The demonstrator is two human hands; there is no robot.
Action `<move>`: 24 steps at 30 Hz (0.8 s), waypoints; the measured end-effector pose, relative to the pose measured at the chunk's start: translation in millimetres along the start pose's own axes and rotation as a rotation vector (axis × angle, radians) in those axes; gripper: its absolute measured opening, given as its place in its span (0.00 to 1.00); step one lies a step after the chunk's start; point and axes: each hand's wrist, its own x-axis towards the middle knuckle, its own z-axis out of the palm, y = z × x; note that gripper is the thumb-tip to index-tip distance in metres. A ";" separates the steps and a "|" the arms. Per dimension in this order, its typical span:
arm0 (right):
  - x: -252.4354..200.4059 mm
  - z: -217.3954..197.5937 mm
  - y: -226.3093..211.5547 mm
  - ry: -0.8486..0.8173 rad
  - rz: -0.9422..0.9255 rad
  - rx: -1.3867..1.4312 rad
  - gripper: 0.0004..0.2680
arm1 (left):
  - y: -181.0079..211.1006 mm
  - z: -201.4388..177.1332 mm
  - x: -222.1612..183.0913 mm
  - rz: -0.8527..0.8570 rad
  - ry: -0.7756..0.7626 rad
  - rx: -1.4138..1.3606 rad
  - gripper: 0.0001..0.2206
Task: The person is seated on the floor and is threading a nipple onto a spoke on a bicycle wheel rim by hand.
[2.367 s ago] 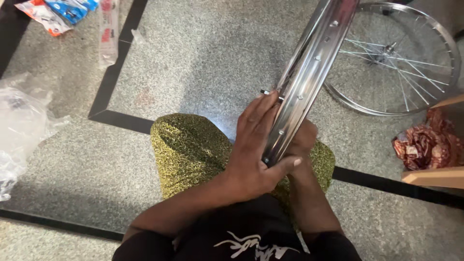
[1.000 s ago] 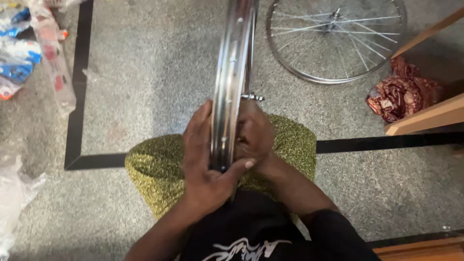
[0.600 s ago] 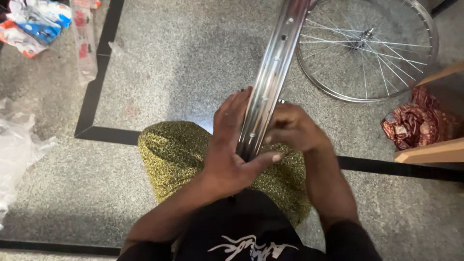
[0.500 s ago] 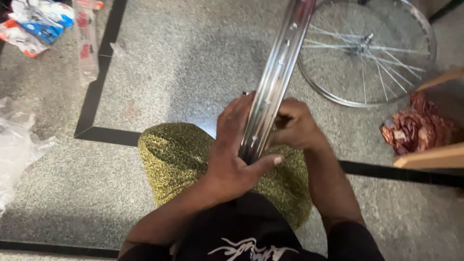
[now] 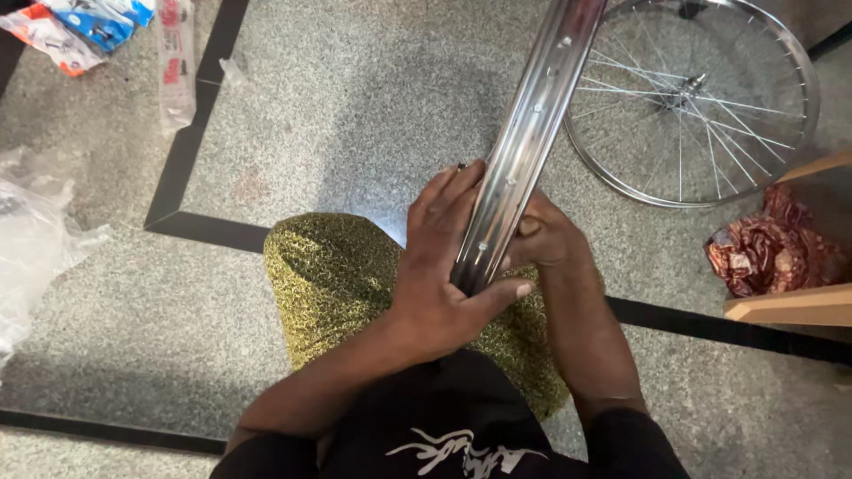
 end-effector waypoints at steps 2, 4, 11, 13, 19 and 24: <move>-11.8 19.2 -1.8 0.175 -0.006 -0.123 0.19 | 0.8 -0.3 -2.9 -0.005 -0.008 -0.023 0.42; -11.0 39.9 -5.8 0.365 -0.040 -0.371 0.14 | 1.4 -2.4 -2.7 -0.004 0.011 -0.057 0.44; 18.3 81.5 18.3 0.858 -0.595 -1.164 0.13 | 2.1 -3.2 -1.3 -0.020 -0.018 -0.036 0.45; 7.0 71.2 26.5 0.806 -0.548 -1.195 0.10 | 1.8 -2.9 -4.1 0.010 0.011 -0.050 0.45; -25.3 54.7 40.3 0.787 -0.384 -0.503 0.05 | -7.3 4.1 -17.8 0.020 0.068 -0.148 0.44; -14.2 61.8 19.3 0.814 -0.554 -0.744 0.07 | -13.0 12.9 -46.1 -0.088 -0.010 -0.173 0.36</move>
